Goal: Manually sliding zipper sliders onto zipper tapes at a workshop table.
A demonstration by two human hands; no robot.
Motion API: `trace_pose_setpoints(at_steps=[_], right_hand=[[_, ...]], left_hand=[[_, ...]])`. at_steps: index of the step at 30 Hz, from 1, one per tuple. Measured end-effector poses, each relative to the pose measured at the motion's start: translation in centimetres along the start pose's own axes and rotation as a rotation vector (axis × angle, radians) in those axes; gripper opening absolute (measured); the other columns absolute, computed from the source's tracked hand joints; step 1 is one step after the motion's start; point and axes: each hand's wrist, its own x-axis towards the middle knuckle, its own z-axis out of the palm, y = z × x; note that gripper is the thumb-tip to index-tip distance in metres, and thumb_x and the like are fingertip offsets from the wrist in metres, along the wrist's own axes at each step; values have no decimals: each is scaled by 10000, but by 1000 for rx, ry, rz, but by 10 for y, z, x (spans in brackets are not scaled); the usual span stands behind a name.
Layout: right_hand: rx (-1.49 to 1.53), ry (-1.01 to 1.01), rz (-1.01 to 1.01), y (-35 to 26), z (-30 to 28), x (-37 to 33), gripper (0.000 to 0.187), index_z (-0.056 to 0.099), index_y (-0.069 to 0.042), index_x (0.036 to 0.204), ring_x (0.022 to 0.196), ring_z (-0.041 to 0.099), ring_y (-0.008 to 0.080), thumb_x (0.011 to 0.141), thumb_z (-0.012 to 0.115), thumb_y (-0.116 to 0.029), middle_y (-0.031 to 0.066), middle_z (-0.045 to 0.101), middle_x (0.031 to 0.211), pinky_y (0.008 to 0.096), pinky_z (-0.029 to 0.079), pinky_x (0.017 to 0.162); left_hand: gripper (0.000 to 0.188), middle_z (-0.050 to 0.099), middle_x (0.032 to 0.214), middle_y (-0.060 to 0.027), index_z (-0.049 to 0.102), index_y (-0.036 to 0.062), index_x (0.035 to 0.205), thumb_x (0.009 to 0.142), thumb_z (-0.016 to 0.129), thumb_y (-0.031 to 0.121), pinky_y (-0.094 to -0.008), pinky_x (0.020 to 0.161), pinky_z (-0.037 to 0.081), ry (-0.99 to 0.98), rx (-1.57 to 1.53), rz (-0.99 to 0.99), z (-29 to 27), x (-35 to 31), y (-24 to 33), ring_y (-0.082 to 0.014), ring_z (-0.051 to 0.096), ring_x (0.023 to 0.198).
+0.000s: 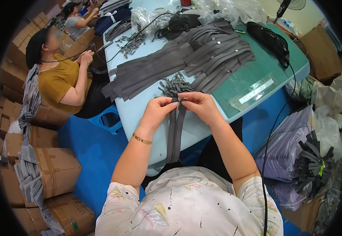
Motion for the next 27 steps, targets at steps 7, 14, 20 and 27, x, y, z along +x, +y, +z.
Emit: trace_pose_setpoints(at_steps=[7,14,20,27], right_hand=[[11,11,-10,3,-2,1,253,629,-10,1068,814,608,99,816,610,-22,56,652,914,224,501,726],[11,16,2,2,-2,0,256,628,-4,1065,852,609,113,810,619,-25,69,651,941,230,498,754],[-36,27,-21,4,0,-2,248,631,-7,1057,866,602,106,810,618,-16,58,650,953,221,483,770],[-93,40,-27,9,1,-1,230,634,-9,1038,845,598,96,810,611,5,51,649,930,210,475,752]], left_hand=[[172,641,819,-36,638,-15,925,839,613,132,-213,648,446,-129,-14,-59,2,-4,5,-80,573,725],[153,628,784,-17,649,0,885,827,634,140,-207,610,432,-130,41,-103,4,-6,11,-68,555,678],[148,601,739,13,656,2,867,814,651,140,-191,553,383,-101,23,-104,3,-3,-2,-40,493,629],[130,599,731,8,659,7,851,806,651,129,-189,537,368,-92,-13,-97,3,-1,-6,-40,482,617]])
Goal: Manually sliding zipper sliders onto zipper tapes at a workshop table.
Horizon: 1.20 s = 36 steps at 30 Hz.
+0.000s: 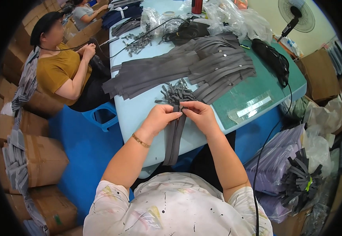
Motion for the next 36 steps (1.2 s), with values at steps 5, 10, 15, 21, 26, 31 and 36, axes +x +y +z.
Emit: trace_pose_setpoints(at_steps=[5,10,15,21,26,31,36], right_hand=[[-10,-6,-7,-3,2,1,211,635,-8,1020,833,595,92,813,603,11,47,648,919,207,472,740],[-34,-25,-23,1,0,2,200,632,-7,1011,825,591,87,815,599,14,37,643,912,205,469,736],[37,-43,-44,-4,-1,0,209,623,-11,1030,817,588,79,821,612,-10,37,634,917,199,467,734],[23,-3,-18,1,0,0,197,621,6,1005,812,597,90,815,639,-40,48,639,897,207,484,725],[47,21,-21,0,-2,0,177,624,12,981,804,605,104,813,641,-42,59,644,884,217,493,721],[45,31,-6,3,-1,2,167,626,14,966,801,610,113,812,645,-49,70,648,871,221,496,722],[-82,8,-52,6,1,4,145,643,2,926,764,609,116,800,656,-68,46,622,877,230,491,688]], left_hand=[[136,601,755,18,666,2,886,812,638,112,-198,596,390,11,29,-21,-2,1,-1,-46,497,665],[146,597,718,6,643,-13,840,818,628,131,-210,565,407,41,83,56,2,0,-2,-50,514,646],[182,614,774,-84,575,-17,896,854,557,159,-282,632,445,88,378,251,7,0,-10,-141,555,690],[182,613,802,-130,566,-10,896,865,527,165,-309,650,445,109,472,257,13,-4,-9,-202,569,712],[188,606,754,-120,563,-17,879,877,502,161,-311,628,440,80,458,204,13,-3,-9,-199,564,686],[188,609,715,-94,572,-17,874,881,491,152,-298,613,438,62,369,196,16,-7,-2,-171,557,650],[186,586,772,-5,590,-18,925,910,478,130,-225,635,423,70,386,157,17,-8,-1,-61,507,710]])
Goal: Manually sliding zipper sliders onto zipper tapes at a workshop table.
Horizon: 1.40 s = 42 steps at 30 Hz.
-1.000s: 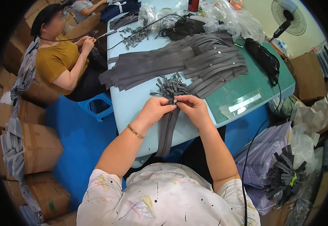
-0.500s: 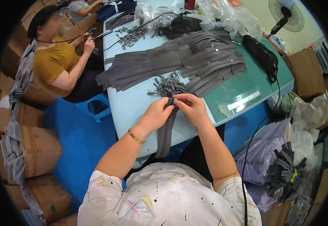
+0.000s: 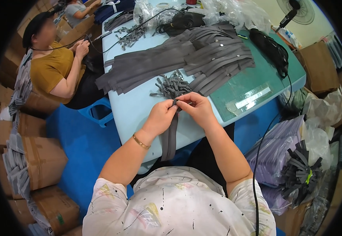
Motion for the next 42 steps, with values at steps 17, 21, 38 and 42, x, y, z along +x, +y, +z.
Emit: trace_pose_setpoints(at_steps=[17,21,38,42], right_hand=[[-197,12,-102,-11,0,-5,156,664,-27,890,698,545,78,758,697,-103,8,588,813,217,439,618],[34,72,-109,-6,-4,-6,124,670,-31,889,728,539,59,773,676,-75,-2,587,845,187,411,598],[6,71,-90,-14,-4,-6,161,655,-23,843,657,504,55,757,705,-150,-19,581,726,207,415,585],[112,70,-271,-6,-2,-11,116,658,-25,828,662,473,49,774,685,-125,-21,550,753,201,379,563]], left_hand=[[195,585,759,-17,591,-1,931,914,480,159,-240,642,430,-54,8,62,-8,3,0,-82,522,708],[166,588,812,-1,591,10,966,913,497,138,-206,672,427,-133,-56,12,-7,3,4,-57,519,757],[258,617,855,-42,472,6,1109,868,558,41,-188,672,447,-52,-177,130,-10,-4,6,-60,563,781],[213,611,800,-13,495,15,1072,883,565,81,-156,602,414,-90,-335,151,-5,-10,23,-34,547,714]])
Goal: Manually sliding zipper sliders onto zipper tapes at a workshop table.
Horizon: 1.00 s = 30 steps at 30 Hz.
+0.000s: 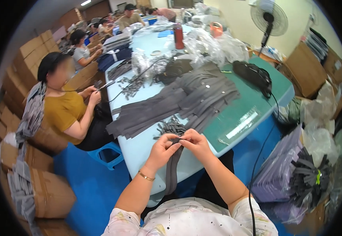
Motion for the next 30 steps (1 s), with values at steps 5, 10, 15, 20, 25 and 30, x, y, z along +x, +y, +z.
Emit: trace_pose_setpoints(at_steps=[5,10,15,20,25,30], right_hand=[[148,181,34,-13,-10,5,68,646,-44,798,630,424,36,793,664,-109,-36,522,752,181,326,527],[269,322,459,-28,-1,6,116,629,-68,863,624,451,40,829,641,-178,-47,530,753,195,346,518],[51,165,185,-8,20,-11,165,625,-57,774,618,405,31,838,640,-207,-62,491,690,216,303,503],[53,410,131,-30,-10,13,308,481,-95,608,532,337,21,833,651,-219,-91,395,582,217,239,454],[79,657,81,-35,-85,78,315,463,-130,633,483,360,57,828,638,-304,-36,414,570,228,268,413],[-140,773,303,-30,-176,131,269,499,-97,781,545,407,105,859,569,-345,1,447,668,252,279,401]], left_hand=[[194,407,606,52,517,32,769,880,589,175,-201,470,282,-95,267,155,-1,2,-9,-12,334,551],[197,396,601,61,499,46,747,873,595,162,-211,455,277,32,240,101,2,5,-10,-13,329,537],[145,424,615,83,523,40,774,871,585,127,-182,458,287,-44,149,77,-1,4,-6,10,343,539],[112,506,646,63,566,16,892,873,579,126,-163,489,331,-131,100,-5,1,4,-17,3,415,554],[447,627,813,-31,431,39,1246,853,607,157,-229,660,459,-82,101,43,9,7,-16,-83,579,727],[629,581,1011,-78,325,56,1326,805,658,173,-289,755,455,128,541,336,3,13,-16,-172,567,892]])
